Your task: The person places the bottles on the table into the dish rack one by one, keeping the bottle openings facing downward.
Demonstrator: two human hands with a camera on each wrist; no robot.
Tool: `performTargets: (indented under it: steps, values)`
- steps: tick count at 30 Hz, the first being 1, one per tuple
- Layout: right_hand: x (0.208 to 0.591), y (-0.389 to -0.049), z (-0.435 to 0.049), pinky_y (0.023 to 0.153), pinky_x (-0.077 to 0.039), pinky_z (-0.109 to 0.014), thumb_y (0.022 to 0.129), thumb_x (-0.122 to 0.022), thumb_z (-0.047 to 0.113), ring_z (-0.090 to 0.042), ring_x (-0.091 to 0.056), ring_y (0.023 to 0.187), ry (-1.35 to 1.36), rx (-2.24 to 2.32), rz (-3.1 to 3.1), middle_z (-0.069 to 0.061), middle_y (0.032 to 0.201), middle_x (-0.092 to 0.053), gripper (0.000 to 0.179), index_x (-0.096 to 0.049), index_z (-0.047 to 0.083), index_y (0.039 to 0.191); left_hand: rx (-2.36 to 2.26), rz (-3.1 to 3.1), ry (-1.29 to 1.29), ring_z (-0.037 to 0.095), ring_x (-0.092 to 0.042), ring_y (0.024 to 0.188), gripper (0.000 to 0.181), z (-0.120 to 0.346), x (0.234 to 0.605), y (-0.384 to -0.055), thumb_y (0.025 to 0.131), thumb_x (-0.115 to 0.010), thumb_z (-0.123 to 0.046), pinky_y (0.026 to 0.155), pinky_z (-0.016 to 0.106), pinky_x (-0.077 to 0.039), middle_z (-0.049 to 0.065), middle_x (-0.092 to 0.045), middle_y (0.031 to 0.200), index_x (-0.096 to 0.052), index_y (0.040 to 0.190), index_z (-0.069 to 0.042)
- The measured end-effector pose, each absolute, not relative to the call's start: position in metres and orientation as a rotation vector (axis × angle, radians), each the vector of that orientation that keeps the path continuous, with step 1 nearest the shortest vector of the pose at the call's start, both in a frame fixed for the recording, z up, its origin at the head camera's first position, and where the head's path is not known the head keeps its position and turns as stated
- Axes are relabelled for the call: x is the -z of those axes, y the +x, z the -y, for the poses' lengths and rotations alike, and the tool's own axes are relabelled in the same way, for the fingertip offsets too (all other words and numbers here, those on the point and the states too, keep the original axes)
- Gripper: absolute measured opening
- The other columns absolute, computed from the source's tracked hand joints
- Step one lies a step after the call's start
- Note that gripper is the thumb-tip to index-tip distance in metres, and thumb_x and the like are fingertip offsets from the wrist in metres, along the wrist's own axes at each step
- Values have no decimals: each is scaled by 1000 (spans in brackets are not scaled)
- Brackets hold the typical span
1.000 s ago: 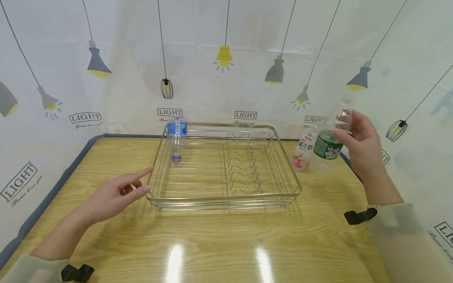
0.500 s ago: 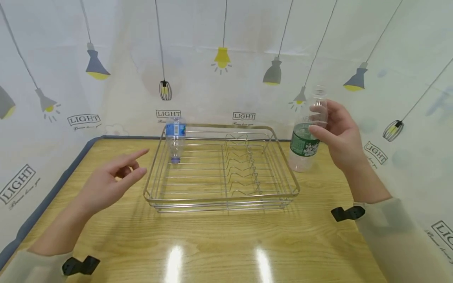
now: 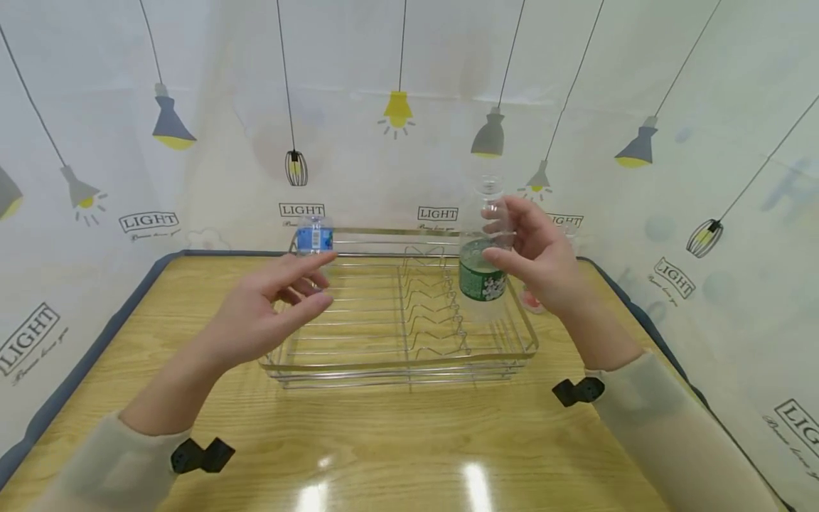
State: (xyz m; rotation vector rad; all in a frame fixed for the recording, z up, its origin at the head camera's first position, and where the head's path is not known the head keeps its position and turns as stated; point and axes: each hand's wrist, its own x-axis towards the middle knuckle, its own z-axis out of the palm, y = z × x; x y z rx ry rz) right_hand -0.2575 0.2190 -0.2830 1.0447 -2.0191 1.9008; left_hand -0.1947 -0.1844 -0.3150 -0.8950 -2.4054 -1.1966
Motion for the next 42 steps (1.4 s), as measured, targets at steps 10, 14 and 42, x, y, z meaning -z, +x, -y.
performTargets:
  steps: [10,14,42]
  values:
    - [293,-255,-180,101,-54,-27,93,-80,-6,-28,-60,122,1153,-1817,2093,-8,133,-65,66,-58,15,151,1362,2406,-1001,17,-72,125,60,132,302,-208,108,-72,-25,98,42,-62,1,-67,144,-53,165,-29]
    - [296,-255,-170,105,-54,-29,95,-84,3,-31,-60,124,1216,-1790,2103,-4,135,-65,64,-58,17,152,1406,2418,-997,19,-70,131,62,119,300,-212,108,-72,-29,101,45,-62,3,-65,149,-51,166,-30]
    - [301,-248,-142,112,-54,-37,87,-87,-6,-25,-64,129,1250,-1568,2195,-13,143,-65,81,-49,6,157,1566,2423,-794,20,-69,131,52,103,294,-218,103,-80,-34,99,50,-62,-2,-69,143,-62,152,-29]
